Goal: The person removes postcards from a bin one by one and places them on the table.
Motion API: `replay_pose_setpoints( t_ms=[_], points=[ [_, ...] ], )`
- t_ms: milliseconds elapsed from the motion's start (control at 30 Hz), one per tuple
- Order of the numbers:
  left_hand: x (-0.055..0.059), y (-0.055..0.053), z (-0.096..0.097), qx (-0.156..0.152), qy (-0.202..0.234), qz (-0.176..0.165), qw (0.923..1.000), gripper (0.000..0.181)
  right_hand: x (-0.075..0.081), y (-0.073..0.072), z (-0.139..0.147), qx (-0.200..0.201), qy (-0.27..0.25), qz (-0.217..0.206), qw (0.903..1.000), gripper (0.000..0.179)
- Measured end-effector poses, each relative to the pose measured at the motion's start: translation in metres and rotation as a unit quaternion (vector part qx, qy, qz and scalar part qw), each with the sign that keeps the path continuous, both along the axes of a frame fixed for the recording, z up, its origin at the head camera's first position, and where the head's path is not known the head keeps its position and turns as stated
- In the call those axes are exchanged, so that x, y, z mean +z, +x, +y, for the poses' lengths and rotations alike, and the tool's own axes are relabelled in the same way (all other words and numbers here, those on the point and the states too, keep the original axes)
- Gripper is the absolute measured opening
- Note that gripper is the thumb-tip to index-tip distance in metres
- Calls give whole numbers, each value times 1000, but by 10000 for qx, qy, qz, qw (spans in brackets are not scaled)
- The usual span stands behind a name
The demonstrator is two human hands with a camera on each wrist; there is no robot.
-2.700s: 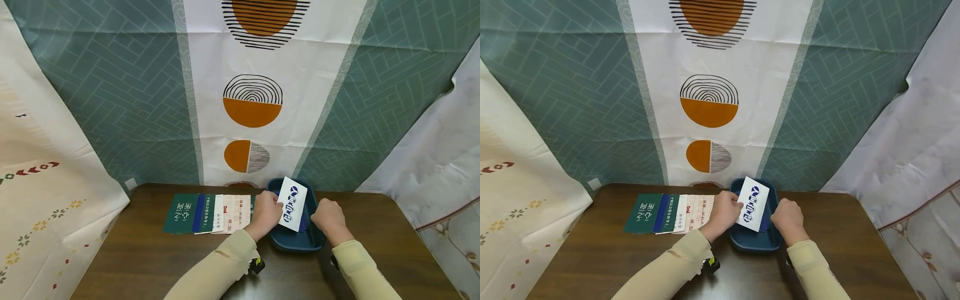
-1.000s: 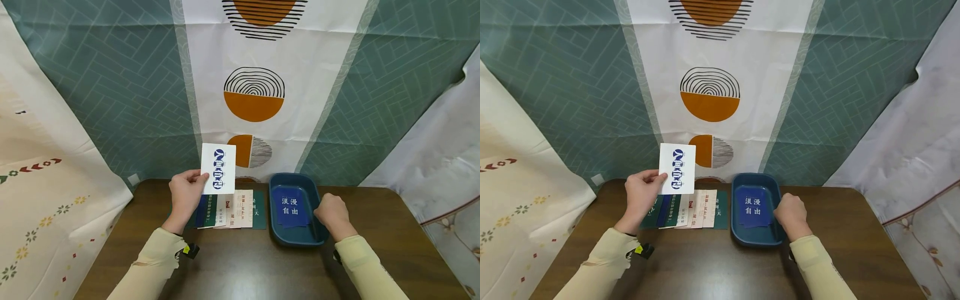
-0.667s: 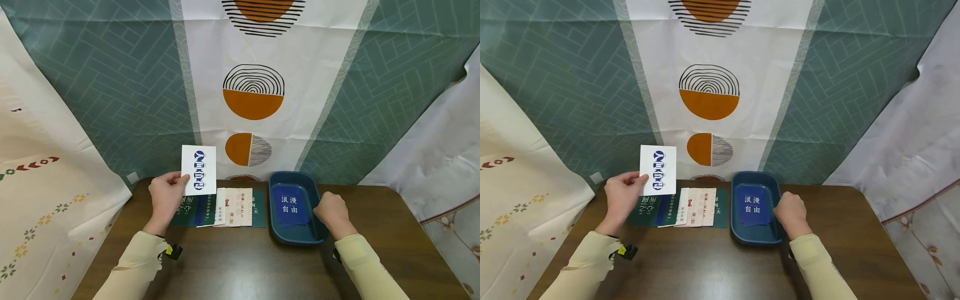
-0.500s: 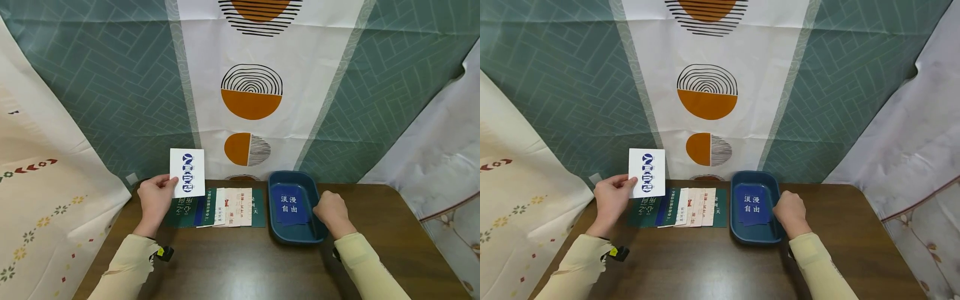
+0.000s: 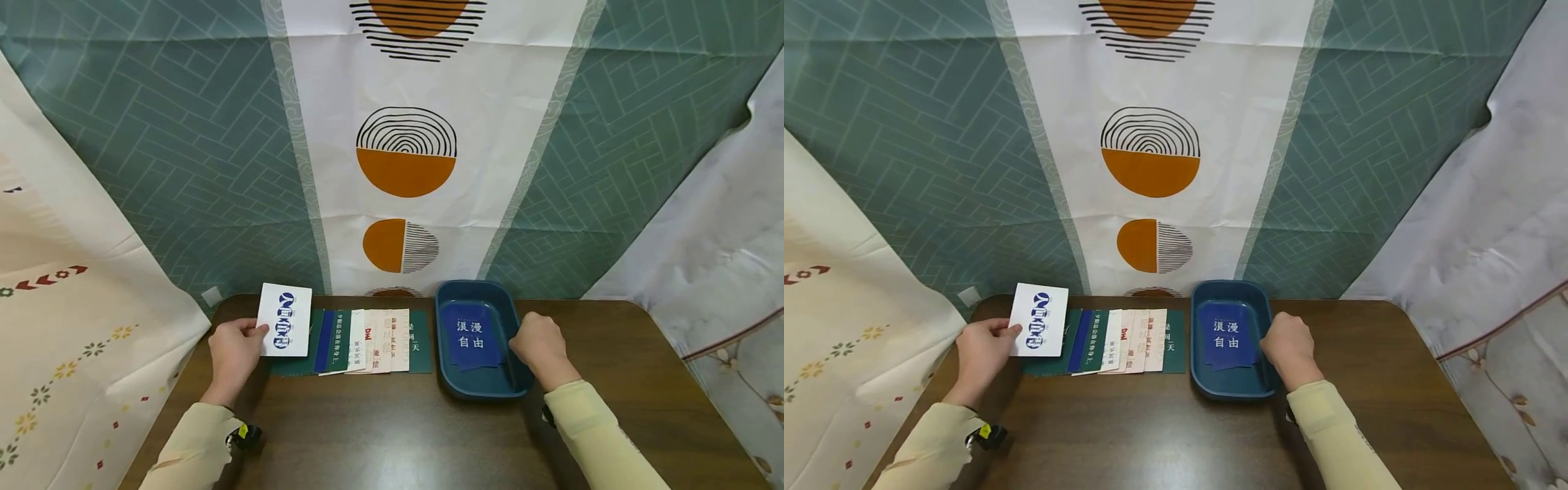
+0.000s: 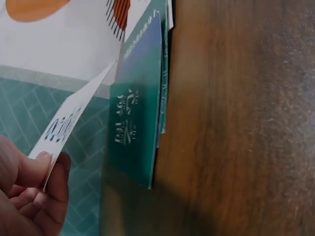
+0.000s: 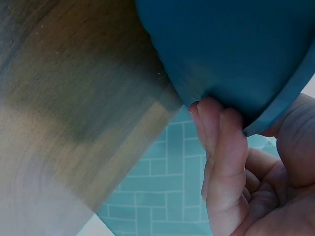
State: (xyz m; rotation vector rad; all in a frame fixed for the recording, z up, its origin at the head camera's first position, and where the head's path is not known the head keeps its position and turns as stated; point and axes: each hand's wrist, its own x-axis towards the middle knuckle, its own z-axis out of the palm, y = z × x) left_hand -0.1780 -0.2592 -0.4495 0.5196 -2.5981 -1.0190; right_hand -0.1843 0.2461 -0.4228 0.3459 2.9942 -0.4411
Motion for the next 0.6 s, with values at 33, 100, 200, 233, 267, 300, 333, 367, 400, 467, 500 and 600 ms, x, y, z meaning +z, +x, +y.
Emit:
replay_pose_setpoints(
  t_ms=[33,100,200,233,267,300,333,367,400,467,500,600],
  points=[
    [-2,0,-1,-40,1,-84,10000,27,0,0,0,1,12,11,10000,24],
    [-6,-1,-2,-143,9,-224,9996,27,0,0,0,-11,24,14,10000,25],
    [-10,-3,-4,-249,58,-492,9985,28,0,0,0,-30,15,11,10000,25],
    [-11,-3,-4,-259,69,-588,9979,28,0,0,-1,-30,4,0,10000,24],
    [-12,-3,-5,-277,72,-693,9972,28,0,0,-1,-30,-5,-13,10000,24],
    [-13,-3,-5,-284,63,-818,9962,29,0,0,-1,-30,-16,-24,10000,24],
    [-15,-4,-5,-289,70,-939,9951,29,0,1,-1,-26,-20,-28,10000,24],
    [-16,-4,-6,-296,63,-1020,9943,30,0,1,-1,-24,-21,-34,10000,23],
    [-17,-4,-6,-293,48,-1088,9936,30,0,1,-1,-21,-18,-34,10000,23],
    [-21,-6,-7,-294,18,-1180,9926,30,1,1,-1,-21,-13,-30,10000,22],
    [-22,-6,-7,-291,-9,-1189,9925,30,1,1,-1,-26,-15,-37,10000,22],
    [-27,-7,-8,-287,-141,-1131,9931,29,1,1,-1,-41,-28,-58,10000,22]
  ],
)
